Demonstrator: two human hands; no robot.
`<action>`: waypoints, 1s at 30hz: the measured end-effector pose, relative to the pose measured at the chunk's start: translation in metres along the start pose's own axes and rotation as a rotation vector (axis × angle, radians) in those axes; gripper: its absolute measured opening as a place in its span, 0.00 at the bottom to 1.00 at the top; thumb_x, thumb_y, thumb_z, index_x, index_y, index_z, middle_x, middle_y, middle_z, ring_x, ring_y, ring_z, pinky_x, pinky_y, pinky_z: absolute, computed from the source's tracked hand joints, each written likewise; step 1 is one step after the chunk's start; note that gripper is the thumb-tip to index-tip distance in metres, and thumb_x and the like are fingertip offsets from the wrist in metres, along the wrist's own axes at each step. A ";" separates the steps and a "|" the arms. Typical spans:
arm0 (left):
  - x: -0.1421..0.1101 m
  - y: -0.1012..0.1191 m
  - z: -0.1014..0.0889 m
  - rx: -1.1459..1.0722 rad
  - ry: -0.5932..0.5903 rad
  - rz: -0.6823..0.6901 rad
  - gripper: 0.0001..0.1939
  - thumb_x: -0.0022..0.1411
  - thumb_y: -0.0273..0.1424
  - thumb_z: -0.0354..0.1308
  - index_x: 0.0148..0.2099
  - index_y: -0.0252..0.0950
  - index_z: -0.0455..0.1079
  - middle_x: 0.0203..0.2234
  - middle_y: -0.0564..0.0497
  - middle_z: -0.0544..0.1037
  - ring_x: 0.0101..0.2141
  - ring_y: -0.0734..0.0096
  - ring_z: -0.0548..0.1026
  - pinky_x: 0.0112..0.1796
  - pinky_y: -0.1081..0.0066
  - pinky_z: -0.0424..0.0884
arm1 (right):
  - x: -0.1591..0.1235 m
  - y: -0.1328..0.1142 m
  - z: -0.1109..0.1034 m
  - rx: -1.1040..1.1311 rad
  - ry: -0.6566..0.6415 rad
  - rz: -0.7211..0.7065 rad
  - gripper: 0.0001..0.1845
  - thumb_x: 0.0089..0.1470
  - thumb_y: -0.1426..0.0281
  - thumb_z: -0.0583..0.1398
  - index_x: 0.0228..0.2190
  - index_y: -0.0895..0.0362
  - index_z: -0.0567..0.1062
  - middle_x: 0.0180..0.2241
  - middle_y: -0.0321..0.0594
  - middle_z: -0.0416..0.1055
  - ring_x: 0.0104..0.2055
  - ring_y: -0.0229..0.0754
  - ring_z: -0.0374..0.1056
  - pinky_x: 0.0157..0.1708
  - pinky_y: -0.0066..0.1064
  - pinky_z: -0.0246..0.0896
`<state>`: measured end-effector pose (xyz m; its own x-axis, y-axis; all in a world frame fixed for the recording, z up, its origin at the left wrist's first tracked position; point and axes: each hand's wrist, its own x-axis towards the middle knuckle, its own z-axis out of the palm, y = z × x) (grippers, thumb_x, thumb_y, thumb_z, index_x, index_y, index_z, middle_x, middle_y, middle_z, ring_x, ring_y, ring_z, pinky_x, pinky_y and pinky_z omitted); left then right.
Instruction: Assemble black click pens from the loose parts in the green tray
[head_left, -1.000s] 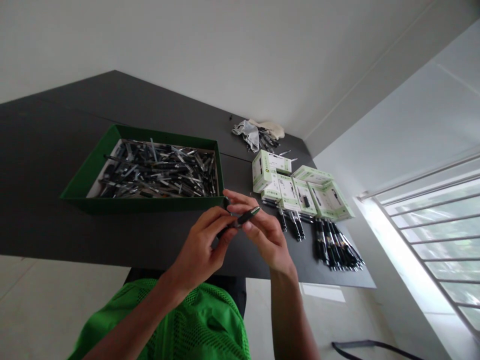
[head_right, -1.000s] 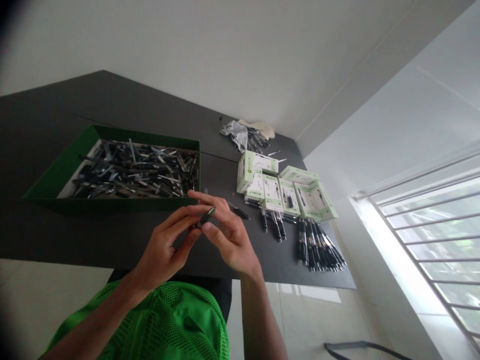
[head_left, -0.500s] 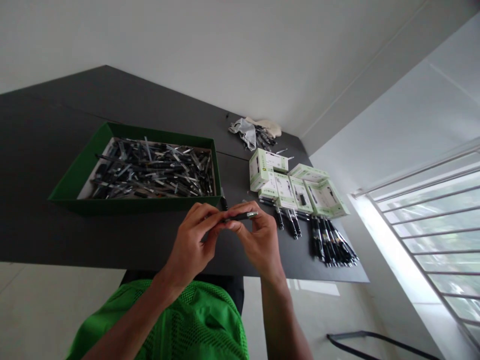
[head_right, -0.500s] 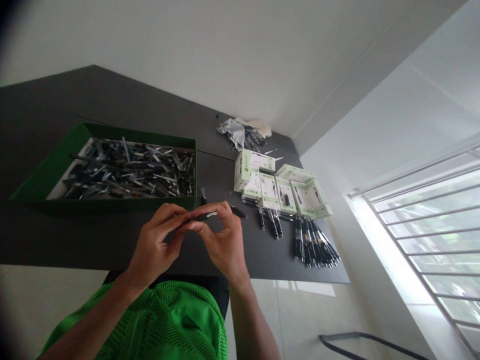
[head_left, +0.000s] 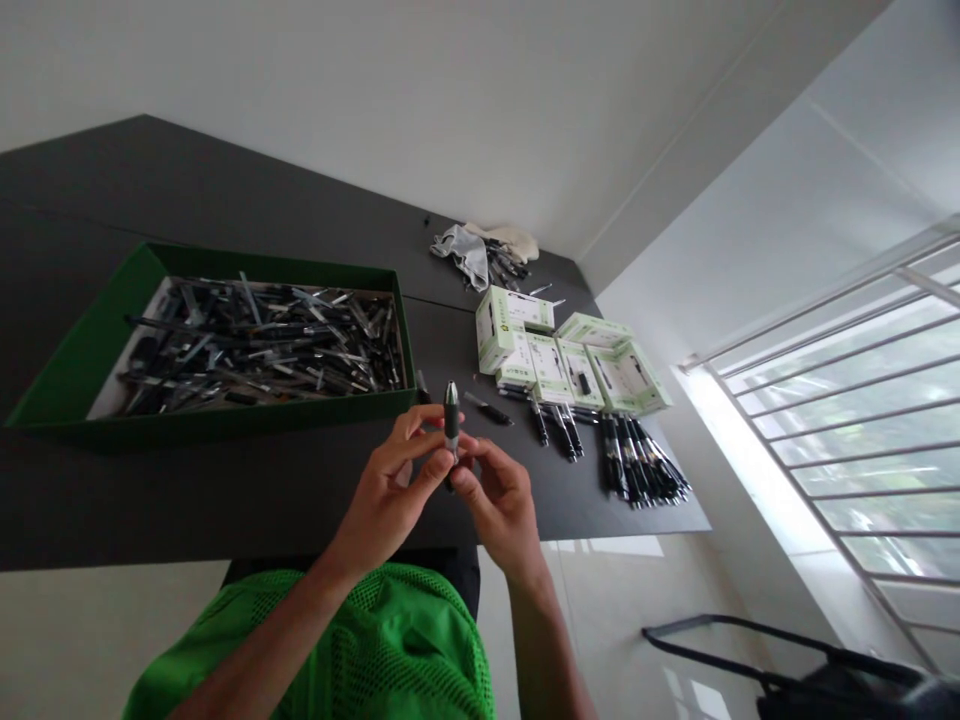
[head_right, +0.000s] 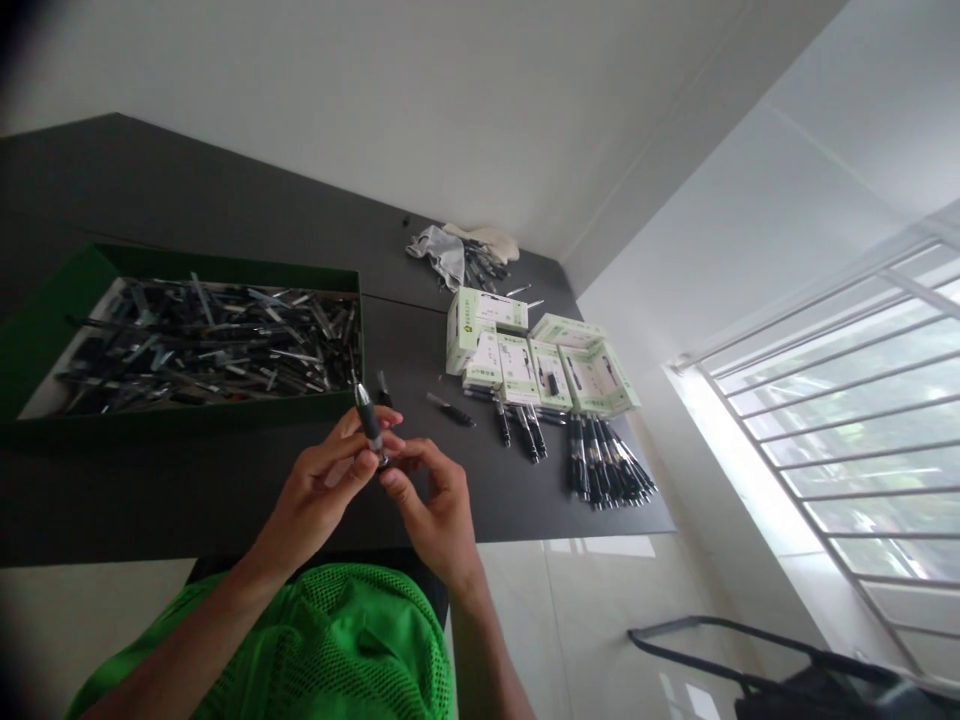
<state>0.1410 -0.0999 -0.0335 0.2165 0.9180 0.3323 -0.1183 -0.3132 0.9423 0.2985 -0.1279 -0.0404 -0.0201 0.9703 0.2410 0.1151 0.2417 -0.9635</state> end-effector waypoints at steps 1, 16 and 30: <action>0.001 0.000 0.001 -0.041 -0.064 -0.015 0.18 0.75 0.45 0.57 0.49 0.40 0.83 0.56 0.40 0.77 0.57 0.53 0.75 0.55 0.57 0.74 | -0.002 0.002 -0.006 0.023 -0.015 0.018 0.12 0.61 0.59 0.68 0.43 0.52 0.81 0.37 0.38 0.77 0.39 0.42 0.70 0.42 0.33 0.66; 0.012 0.000 0.035 -0.126 -0.266 -0.108 0.11 0.72 0.38 0.63 0.43 0.35 0.78 0.39 0.48 0.84 0.40 0.66 0.80 0.44 0.71 0.73 | -0.042 -0.007 -0.062 -0.342 0.087 -0.049 0.04 0.64 0.72 0.64 0.41 0.51 0.76 0.39 0.37 0.73 0.38 0.40 0.67 0.38 0.32 0.63; 0.007 -0.003 0.034 -0.035 -0.249 -0.247 0.25 0.76 0.44 0.57 0.69 0.43 0.63 0.54 0.46 0.83 0.52 0.61 0.80 0.53 0.63 0.71 | -0.039 -0.022 -0.098 -0.879 0.474 -0.048 0.08 0.62 0.63 0.66 0.41 0.52 0.84 0.38 0.40 0.80 0.35 0.44 0.70 0.39 0.36 0.65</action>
<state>0.1757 -0.1011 -0.0331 0.4716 0.8764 0.0981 -0.0655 -0.0762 0.9949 0.3946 -0.1720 -0.0175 0.3322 0.8097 0.4837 0.8220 0.0029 -0.5695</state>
